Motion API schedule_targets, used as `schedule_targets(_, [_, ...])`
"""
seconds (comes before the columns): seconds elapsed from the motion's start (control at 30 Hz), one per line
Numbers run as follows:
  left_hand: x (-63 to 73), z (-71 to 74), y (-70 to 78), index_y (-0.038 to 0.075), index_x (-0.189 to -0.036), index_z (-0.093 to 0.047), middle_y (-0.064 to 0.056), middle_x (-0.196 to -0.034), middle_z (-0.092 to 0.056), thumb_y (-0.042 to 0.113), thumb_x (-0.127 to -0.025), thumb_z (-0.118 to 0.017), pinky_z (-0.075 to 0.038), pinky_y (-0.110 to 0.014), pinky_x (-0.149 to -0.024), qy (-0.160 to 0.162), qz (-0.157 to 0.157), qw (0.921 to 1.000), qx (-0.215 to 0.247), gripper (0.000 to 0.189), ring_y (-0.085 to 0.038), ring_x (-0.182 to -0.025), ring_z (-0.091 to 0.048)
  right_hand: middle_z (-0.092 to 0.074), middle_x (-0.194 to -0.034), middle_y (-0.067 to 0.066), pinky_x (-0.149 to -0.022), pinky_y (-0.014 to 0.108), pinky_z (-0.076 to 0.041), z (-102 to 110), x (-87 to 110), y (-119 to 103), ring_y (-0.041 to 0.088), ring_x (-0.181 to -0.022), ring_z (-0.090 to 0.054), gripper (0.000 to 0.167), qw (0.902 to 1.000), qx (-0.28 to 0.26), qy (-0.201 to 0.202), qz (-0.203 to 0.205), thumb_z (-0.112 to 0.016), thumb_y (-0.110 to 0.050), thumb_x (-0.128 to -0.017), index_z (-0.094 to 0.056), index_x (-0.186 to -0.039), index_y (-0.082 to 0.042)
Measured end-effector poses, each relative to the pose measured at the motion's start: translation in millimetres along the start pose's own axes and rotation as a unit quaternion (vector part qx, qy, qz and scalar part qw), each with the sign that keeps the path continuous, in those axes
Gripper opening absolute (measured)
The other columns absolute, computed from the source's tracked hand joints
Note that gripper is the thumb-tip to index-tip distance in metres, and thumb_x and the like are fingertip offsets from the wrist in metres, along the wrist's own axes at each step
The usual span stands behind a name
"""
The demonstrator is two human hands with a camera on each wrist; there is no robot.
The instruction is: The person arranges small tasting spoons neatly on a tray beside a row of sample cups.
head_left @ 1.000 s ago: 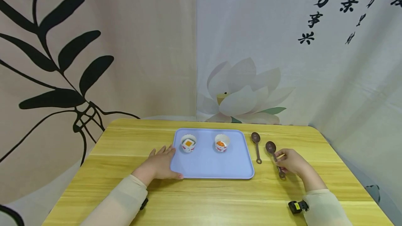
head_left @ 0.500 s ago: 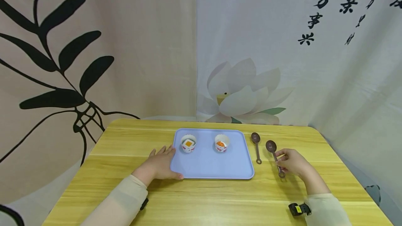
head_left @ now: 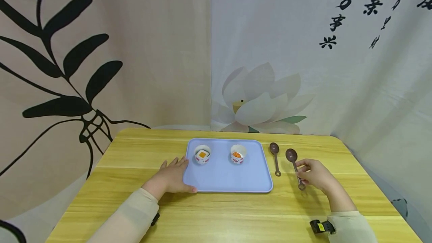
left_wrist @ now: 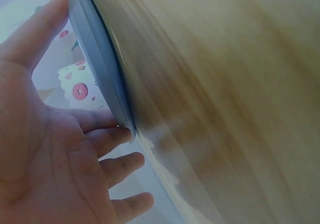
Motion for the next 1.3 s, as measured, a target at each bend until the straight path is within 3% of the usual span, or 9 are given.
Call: schedule_targets(1.3, [-0.9,-0.2,0.1,-0.007,-0.153,-0.030,-0.023,-0.161,-0.026,0.065,-0.073,-0.079,-0.011,-0.069,-0.115,-0.003,-0.003,1.0000,-0.001,0.119,-0.047,-0.147,-0.020,-0.063,-0.100,0.018,-0.067,0.032,-0.059,-21,-4.9,-47,0.017,-0.072,-0.062,0.039,0.9969,-0.039,0.040,0.057,-0.065,-0.001,-0.095,-0.055,-0.130,0.013])
Point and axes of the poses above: each hand's wrist, its own x-axis away from the middle knuckle, its own z-axis out of the back of the hand, y = z × x, the point moved 4 cm from there along -x, towards the middle knuckle
